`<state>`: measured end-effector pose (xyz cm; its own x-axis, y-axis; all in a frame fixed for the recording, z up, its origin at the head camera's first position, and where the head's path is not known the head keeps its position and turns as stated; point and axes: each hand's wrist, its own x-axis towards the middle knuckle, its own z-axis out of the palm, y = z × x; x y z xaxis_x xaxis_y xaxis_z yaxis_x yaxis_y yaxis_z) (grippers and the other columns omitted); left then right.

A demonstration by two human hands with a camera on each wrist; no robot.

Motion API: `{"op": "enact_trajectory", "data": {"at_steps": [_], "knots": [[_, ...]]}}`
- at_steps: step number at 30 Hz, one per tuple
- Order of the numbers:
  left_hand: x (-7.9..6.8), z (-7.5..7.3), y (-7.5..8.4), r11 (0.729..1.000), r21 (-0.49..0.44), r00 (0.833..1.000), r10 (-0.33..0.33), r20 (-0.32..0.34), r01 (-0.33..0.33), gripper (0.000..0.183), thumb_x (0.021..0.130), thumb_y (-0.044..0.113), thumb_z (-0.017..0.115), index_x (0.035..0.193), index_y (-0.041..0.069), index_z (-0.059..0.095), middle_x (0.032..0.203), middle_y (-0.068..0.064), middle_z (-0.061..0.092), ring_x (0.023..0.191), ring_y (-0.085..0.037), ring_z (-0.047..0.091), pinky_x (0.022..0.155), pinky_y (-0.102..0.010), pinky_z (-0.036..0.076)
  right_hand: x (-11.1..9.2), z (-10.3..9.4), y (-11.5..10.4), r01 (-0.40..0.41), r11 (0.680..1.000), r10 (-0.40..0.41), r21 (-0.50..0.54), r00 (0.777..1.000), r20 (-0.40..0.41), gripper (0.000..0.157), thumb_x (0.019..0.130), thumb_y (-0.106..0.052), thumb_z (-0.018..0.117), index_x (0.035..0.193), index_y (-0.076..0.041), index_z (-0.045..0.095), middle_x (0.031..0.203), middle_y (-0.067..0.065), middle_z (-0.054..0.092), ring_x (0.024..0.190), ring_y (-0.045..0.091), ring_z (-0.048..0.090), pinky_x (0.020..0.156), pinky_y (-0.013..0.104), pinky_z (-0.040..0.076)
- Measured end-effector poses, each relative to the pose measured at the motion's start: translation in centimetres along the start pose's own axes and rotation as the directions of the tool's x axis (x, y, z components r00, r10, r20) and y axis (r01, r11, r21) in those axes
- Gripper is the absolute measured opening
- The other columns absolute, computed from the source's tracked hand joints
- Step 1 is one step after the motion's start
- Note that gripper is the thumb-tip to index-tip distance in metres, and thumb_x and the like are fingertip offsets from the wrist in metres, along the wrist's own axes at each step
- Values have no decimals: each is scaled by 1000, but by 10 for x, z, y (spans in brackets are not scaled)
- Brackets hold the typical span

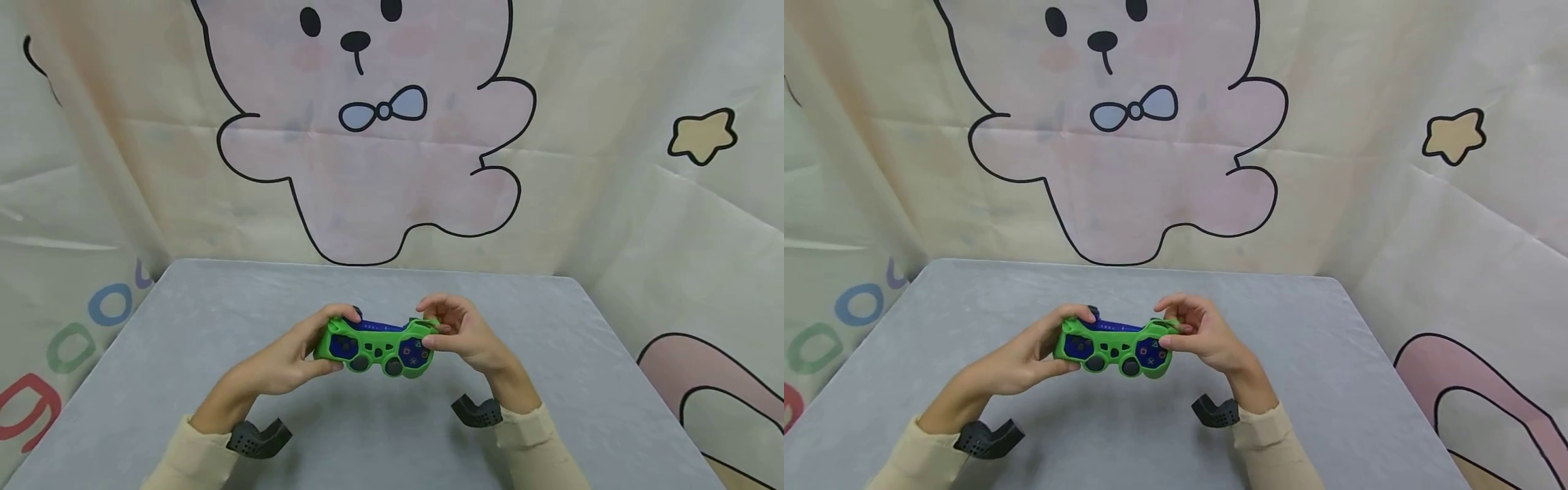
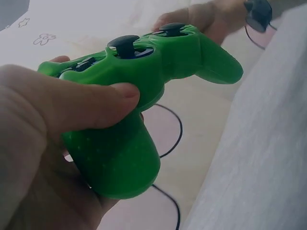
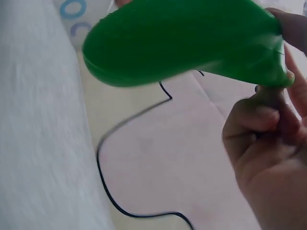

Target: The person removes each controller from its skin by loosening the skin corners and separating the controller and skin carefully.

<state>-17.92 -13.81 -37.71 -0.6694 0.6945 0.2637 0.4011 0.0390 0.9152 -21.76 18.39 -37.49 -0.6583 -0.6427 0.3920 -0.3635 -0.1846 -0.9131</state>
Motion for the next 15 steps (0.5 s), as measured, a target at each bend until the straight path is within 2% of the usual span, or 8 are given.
{"op": "enact_trajectory", "data": {"at_steps": [4, 7, 11, 15], "knots": [[-2, -1, 1, 996, 89, 999, 4, -35, -1, 66, 92, -13, 61, 144, 22, 40, 144, -8, 45, 113, -19, 60, 92, -29, 55, 0, 2, -5, 24, 984, -26, -175, 1000, -9, 35, 87, 6, 73, 119, -8, 66, 75, 5, 42, 57, 17, 28, 49, 33, 27], [-2, -2, 3, 989, 145, 998, 14, -55, -6, 68, 90, -15, 61, 144, 23, 42, 144, -7, 47, 113, -19, 58, 94, -28, 53, -1, 5, -10, -11, 962, -1, -273, 999, -44, 31, 85, 1, 78, 114, -1, 66, 74, 1, 49, 56, 16, 32, 49, 32, 30], [-3, -3, 4, 978, 209, 996, 20, -82, -3, 70, 89, -15, 63, 145, 22, 43, 146, -6, 49, 115, -19, 57, 96, -27, 52, -1, 9, -12, -81, 944, 52, -321, 994, -98, 28, 84, -3, 81, 107, 1, 66, 78, -7, 59, 56, 9, 39, 48, 28, 36], [-3, -3, 4, 960, 281, 993, 26, -111, 6, 71, 89, -14, 65, 145, 23, 44, 148, -4, 50, 121, -19, 56, 99, -28, 52, 0, 10, -14, -126, 933, 91, -337, 989, -116, 24, 84, -3, 80, 100, 3, 64, 78, -3, 58, 57, 8, 41, 49, 27, 38]]}}
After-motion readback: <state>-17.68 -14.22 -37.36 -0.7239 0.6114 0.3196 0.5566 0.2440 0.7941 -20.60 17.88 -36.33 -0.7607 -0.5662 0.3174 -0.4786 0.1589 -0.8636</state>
